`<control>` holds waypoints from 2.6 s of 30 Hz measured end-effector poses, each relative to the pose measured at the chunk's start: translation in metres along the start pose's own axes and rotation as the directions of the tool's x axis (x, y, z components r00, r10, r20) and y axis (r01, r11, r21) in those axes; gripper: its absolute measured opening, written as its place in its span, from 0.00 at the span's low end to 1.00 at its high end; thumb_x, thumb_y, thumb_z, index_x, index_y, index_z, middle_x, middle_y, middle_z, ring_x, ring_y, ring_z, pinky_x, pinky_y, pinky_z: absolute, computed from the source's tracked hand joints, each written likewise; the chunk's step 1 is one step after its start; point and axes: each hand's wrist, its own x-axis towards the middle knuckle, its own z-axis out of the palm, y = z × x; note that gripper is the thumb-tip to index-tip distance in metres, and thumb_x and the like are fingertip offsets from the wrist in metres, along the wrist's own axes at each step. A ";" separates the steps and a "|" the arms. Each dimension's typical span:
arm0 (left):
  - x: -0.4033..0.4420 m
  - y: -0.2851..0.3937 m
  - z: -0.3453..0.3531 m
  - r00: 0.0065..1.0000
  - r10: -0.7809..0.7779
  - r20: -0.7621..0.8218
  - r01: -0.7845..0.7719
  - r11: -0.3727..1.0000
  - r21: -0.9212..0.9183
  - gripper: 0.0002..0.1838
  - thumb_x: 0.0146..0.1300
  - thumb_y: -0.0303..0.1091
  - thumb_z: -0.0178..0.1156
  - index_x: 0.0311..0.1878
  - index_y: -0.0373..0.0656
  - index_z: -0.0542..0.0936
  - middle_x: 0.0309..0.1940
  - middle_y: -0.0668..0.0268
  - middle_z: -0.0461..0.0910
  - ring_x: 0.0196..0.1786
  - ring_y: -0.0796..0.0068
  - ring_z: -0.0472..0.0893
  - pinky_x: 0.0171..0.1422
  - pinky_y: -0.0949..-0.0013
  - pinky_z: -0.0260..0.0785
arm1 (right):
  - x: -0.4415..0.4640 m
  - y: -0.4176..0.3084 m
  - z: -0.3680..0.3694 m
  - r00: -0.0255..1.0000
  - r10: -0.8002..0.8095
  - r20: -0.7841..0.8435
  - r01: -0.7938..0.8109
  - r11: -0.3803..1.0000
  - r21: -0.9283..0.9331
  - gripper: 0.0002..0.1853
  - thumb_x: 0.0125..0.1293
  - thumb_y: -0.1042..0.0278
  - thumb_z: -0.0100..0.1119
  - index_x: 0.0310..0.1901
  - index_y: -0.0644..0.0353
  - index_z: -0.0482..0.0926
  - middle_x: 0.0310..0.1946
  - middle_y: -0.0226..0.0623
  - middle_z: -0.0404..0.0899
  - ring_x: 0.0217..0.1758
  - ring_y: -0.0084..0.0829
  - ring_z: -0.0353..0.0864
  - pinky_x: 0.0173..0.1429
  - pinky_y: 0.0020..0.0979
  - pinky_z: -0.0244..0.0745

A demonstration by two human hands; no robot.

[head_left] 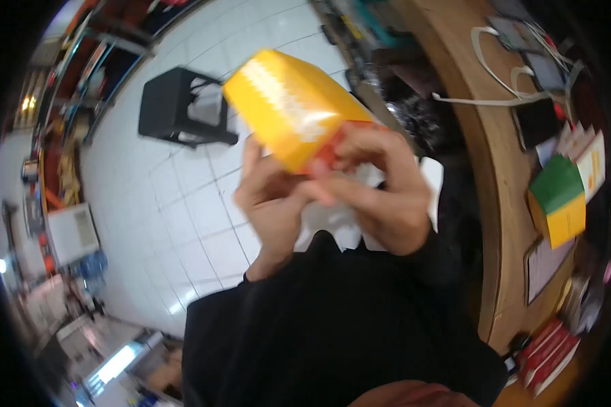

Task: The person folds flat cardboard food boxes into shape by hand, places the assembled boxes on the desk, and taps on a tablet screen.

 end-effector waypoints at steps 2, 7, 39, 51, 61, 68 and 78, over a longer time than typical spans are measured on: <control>-0.006 0.004 -0.008 0.997 -0.076 0.006 0.076 0.997 -0.004 0.19 0.50 0.28 0.63 0.45 0.31 0.72 0.42 0.61 0.74 0.43 0.73 0.75 0.47 0.72 0.69 | -0.007 0.004 0.008 0.996 -0.008 -0.090 -0.007 0.986 -0.164 0.16 0.48 0.67 0.60 0.42 0.43 0.78 0.51 0.38 0.65 0.51 0.41 0.66 0.51 0.41 0.65; -0.004 0.003 -0.006 0.995 -0.081 -0.061 0.066 0.972 -0.226 0.21 0.59 0.39 0.55 0.51 0.34 0.69 0.44 0.60 0.72 0.42 0.75 0.75 0.43 0.75 0.68 | -0.008 0.000 0.004 0.958 -0.138 -0.250 0.054 0.947 -0.316 0.20 0.44 0.61 0.63 0.44 0.37 0.78 0.53 0.43 0.67 0.55 0.43 0.67 0.50 0.37 0.70; 0.000 -0.023 0.019 0.988 0.089 -0.125 -0.077 0.992 0.100 0.19 0.60 0.38 0.52 0.50 0.34 0.69 0.43 0.60 0.72 0.42 0.74 0.74 0.45 0.73 0.67 | -0.016 -0.009 -0.036 0.904 -0.130 -0.408 0.098 0.990 -0.099 0.05 0.46 0.76 0.57 0.28 0.63 0.73 0.26 0.36 0.71 0.31 0.33 0.73 0.29 0.28 0.71; -0.004 -0.020 0.017 0.980 0.124 -0.158 -0.102 0.984 0.144 0.19 0.61 0.38 0.51 0.50 0.34 0.69 0.43 0.60 0.73 0.42 0.74 0.74 0.46 0.72 0.66 | -0.019 -0.004 -0.041 0.956 -0.202 -0.212 0.191 0.979 -0.070 0.07 0.43 0.77 0.57 0.27 0.61 0.72 0.24 0.34 0.69 0.30 0.32 0.72 0.28 0.27 0.70; -0.004 -0.021 0.022 0.975 0.138 -0.174 -0.111 0.982 0.155 0.18 0.61 0.38 0.50 0.49 0.35 0.69 0.43 0.60 0.73 0.43 0.74 0.74 0.47 0.71 0.66 | -0.013 0.001 -0.040 0.948 -0.201 -0.248 0.239 0.962 0.133 0.07 0.43 0.76 0.58 0.27 0.61 0.72 0.22 0.35 0.70 0.29 0.31 0.73 0.24 0.26 0.69; -0.003 -0.021 0.023 0.972 0.151 -0.182 -0.121 0.979 0.164 0.18 0.61 0.38 0.49 0.49 0.35 0.69 0.43 0.60 0.73 0.43 0.74 0.74 0.48 0.71 0.65 | -0.019 -0.008 -0.024 0.936 -0.151 -0.318 0.109 0.983 -0.145 0.06 0.44 0.75 0.59 0.24 0.61 0.71 0.21 0.35 0.70 0.25 0.28 0.73 0.23 0.23 0.70; -0.002 -0.021 0.029 0.970 0.139 -0.202 -0.110 0.983 0.147 0.18 0.61 0.37 0.48 0.49 0.35 0.69 0.42 0.60 0.73 0.43 0.74 0.74 0.48 0.70 0.65 | -0.024 -0.010 -0.007 0.939 -0.120 -0.323 0.068 0.983 -0.169 0.07 0.48 0.73 0.58 0.22 0.61 0.70 0.23 0.33 0.68 0.28 0.27 0.72 0.23 0.23 0.70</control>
